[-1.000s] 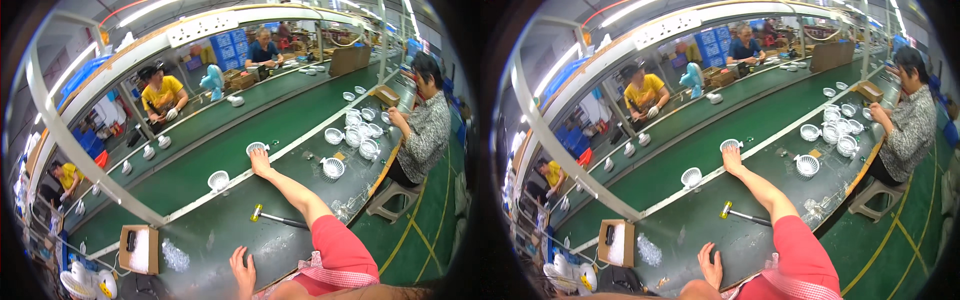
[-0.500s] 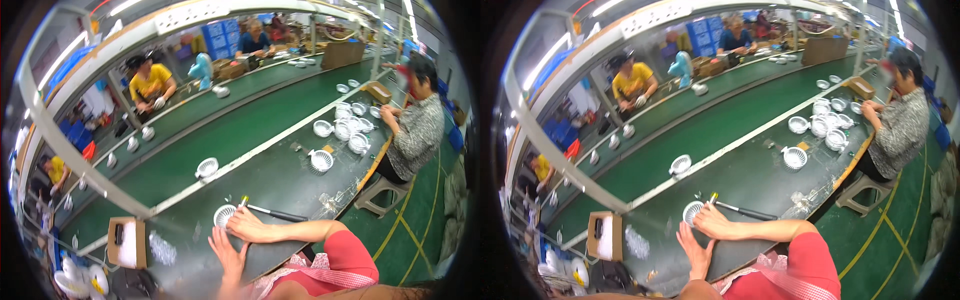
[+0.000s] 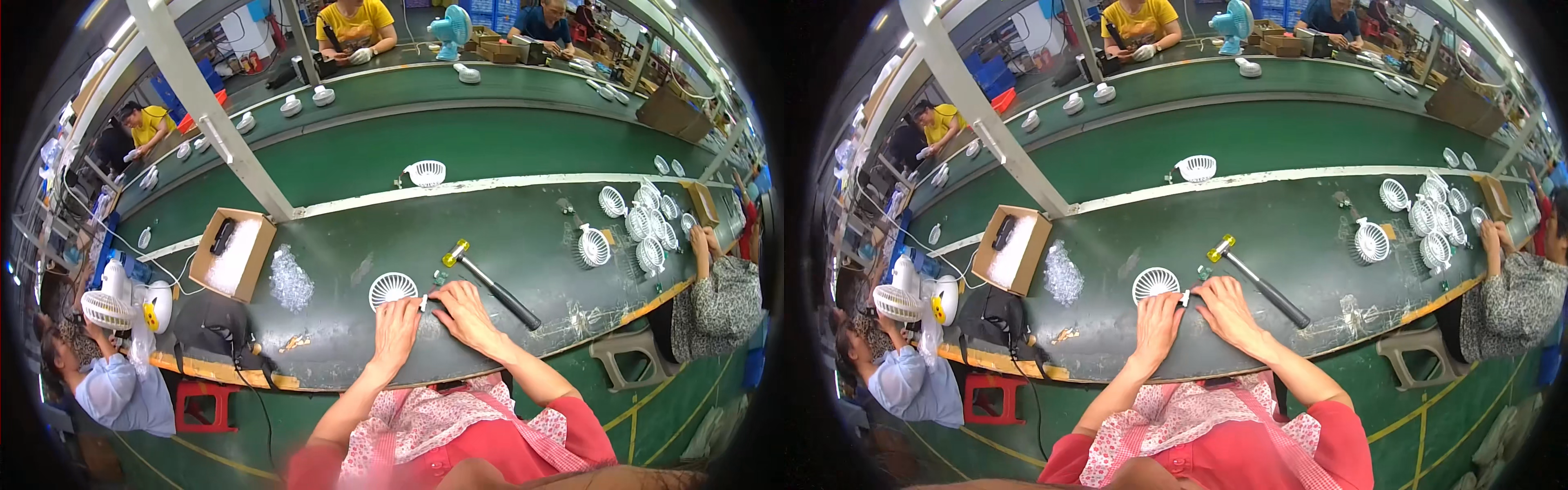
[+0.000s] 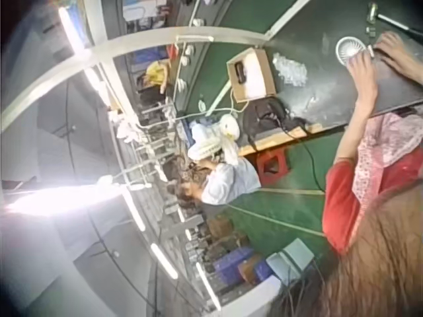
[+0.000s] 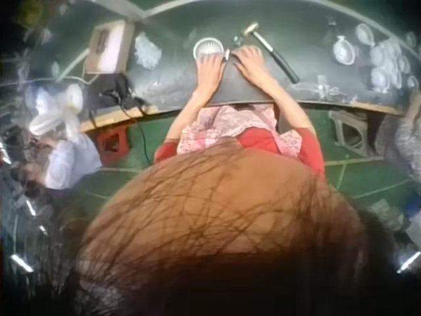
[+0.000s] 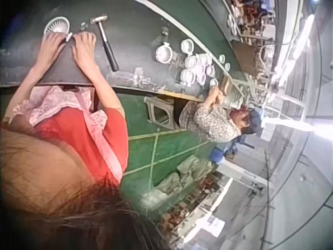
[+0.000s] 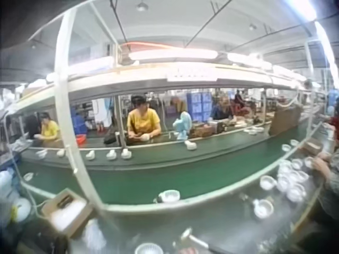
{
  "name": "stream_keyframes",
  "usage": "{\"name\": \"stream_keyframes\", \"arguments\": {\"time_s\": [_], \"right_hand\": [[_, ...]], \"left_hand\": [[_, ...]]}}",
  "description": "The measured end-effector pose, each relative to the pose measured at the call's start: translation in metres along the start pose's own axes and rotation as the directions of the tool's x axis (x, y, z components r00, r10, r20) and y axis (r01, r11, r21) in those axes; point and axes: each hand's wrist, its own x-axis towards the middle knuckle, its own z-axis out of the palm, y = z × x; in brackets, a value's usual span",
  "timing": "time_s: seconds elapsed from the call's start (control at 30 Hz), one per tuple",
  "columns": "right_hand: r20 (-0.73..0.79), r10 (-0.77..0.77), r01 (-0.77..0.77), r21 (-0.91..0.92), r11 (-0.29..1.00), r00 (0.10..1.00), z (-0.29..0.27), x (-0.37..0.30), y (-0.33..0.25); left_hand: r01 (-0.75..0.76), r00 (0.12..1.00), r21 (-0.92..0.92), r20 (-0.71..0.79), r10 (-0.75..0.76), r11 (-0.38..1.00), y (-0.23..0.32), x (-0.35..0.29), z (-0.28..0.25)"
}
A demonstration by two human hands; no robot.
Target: The person assembles mini fans on an assembly line by taking fan grilles and fitting small components into them by hand.
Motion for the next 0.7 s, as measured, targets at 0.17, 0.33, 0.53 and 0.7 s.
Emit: {"name": "stream_keyframes", "arguments": {"time_s": [0.17, 0.33, 0.53, 0.7], "right_hand": [[-0.265, -0.099, 0.082, -0.077, 0.994, 0.959, -0.002, 0.012, -0.008], [0.023, -0.078, 0.075, 0.110, 0.991, 0.997, -0.011, 0.016, -0.007], [0.092, 0.062, -0.086, 0.282, 0.956, 0.994, -0.010, 0.008, -0.029], [0.068, 0.257, -0.265, 0.336, 0.904, 0.964, -0.029, 0.009, -0.046]], "left_hand": [[-0.097, 0.995, -0.075, -0.033, 0.094, 0.993, -0.004, 0.003, 0.000], [-0.118, 0.982, -0.031, -0.151, 0.112, 0.992, -0.009, 0.003, -0.006], [-0.058, 0.978, 0.025, -0.198, 0.062, 0.998, -0.004, 0.009, -0.010], [-0.063, 0.971, -0.103, -0.238, 0.037, 0.993, -0.006, 0.002, -0.015]]}}
